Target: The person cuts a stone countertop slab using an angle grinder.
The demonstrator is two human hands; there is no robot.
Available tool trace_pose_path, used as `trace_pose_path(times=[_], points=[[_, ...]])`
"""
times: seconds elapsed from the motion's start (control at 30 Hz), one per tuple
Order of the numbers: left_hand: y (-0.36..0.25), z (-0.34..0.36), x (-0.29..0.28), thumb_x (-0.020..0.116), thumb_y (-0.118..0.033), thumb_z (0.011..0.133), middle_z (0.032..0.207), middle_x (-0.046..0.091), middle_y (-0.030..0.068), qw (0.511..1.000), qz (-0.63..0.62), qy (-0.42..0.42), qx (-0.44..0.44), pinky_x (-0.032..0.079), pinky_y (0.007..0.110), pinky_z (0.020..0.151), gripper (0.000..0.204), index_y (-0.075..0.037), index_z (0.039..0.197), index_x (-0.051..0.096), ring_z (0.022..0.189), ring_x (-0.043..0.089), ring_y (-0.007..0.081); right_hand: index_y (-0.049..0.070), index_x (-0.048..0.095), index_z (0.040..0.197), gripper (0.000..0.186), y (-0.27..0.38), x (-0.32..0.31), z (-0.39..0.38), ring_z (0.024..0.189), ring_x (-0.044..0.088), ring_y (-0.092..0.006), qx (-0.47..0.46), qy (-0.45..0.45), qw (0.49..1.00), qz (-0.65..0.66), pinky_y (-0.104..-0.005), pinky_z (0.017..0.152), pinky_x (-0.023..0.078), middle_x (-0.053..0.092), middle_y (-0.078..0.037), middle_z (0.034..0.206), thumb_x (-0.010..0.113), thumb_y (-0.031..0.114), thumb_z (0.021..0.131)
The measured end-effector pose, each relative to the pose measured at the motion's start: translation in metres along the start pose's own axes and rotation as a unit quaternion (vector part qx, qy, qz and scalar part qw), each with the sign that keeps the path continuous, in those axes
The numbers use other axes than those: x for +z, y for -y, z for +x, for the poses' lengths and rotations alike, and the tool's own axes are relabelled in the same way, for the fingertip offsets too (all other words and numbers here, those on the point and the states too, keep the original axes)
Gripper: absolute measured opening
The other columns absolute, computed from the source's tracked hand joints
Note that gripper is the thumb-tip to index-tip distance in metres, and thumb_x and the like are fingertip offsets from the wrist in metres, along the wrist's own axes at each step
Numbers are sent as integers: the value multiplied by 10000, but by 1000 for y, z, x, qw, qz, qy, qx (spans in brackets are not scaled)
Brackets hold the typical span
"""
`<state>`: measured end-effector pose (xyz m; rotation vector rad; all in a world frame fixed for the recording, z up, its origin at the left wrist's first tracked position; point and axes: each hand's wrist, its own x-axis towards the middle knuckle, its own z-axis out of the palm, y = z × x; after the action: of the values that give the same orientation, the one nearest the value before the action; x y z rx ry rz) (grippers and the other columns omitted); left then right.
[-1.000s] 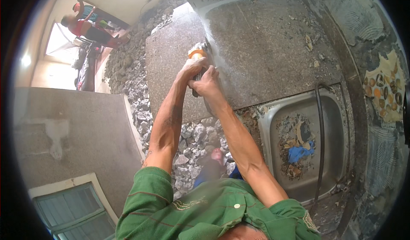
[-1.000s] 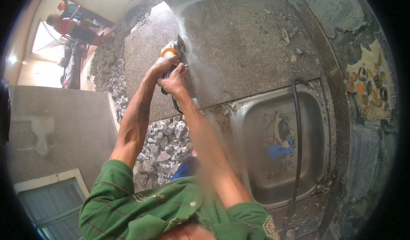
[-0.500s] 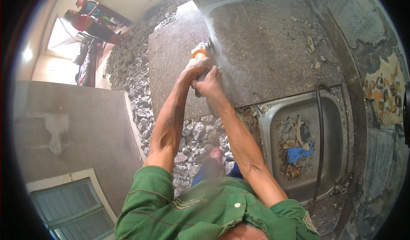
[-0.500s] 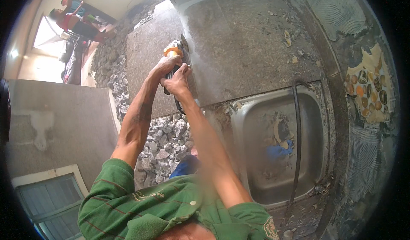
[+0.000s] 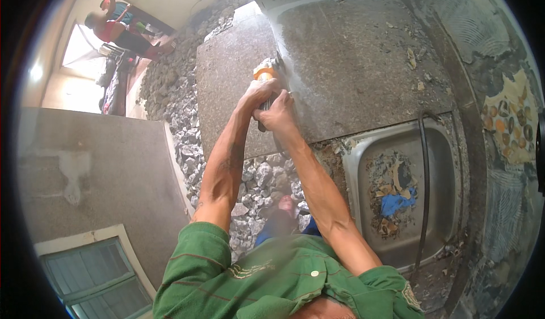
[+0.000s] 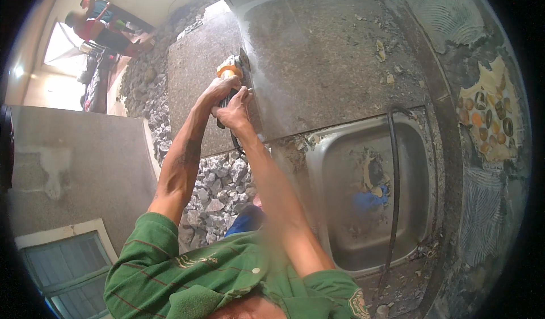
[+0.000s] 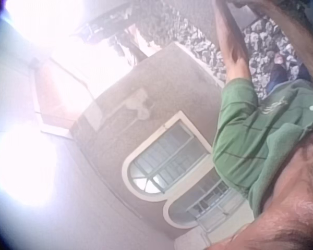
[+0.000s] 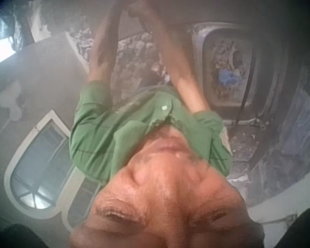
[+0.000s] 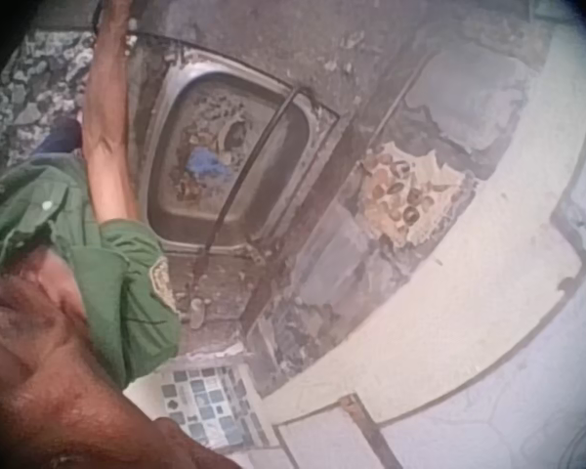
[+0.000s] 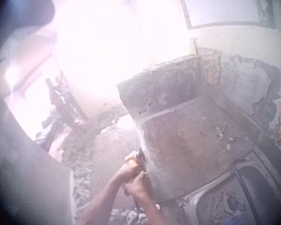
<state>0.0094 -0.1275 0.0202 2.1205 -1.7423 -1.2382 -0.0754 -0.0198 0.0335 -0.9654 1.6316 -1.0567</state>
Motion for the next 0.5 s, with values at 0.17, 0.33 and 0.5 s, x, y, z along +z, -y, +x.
trace_pose_path(times=[0.17, 0.33, 0.5], points=[[5, 9, 0, 565, -418, 805, 1050, 639, 186, 1000, 3, 5, 8, 482, 365, 788, 551, 47, 1098, 609, 946, 623, 246, -67, 380, 1230, 908, 3, -2, 2, 1159, 484, -389, 15, 10, 1000, -9, -413, 983, 428, 476, -281, 1211, 817, 322, 535], [5, 17, -1, 525, -418, 840, 1099, 622, 201, 985, 135, 52, 97, 482, 388, 808, 486, -39, 1130, 615, 991, 616, 290, -13, 228, 1246, 926, 1, -2, 7, 1223, 337, -380, 39, 60, 997, 28, -419, 1055, 350, 289, -258, 1263, 793, 226, 553], [-2, 11, 3, 493, -389, 864, 1106, 616, 194, 995, 90, 22, 45, 484, 390, 813, 393, -121, 1115, 634, 977, 612, 302, -16, 226, 1253, 929, -1, -6, 8, 1234, 320, -378, 30, 67, 996, 57, -414, 1067, 338, 286, -259, 1266, 786, 224, 552]])
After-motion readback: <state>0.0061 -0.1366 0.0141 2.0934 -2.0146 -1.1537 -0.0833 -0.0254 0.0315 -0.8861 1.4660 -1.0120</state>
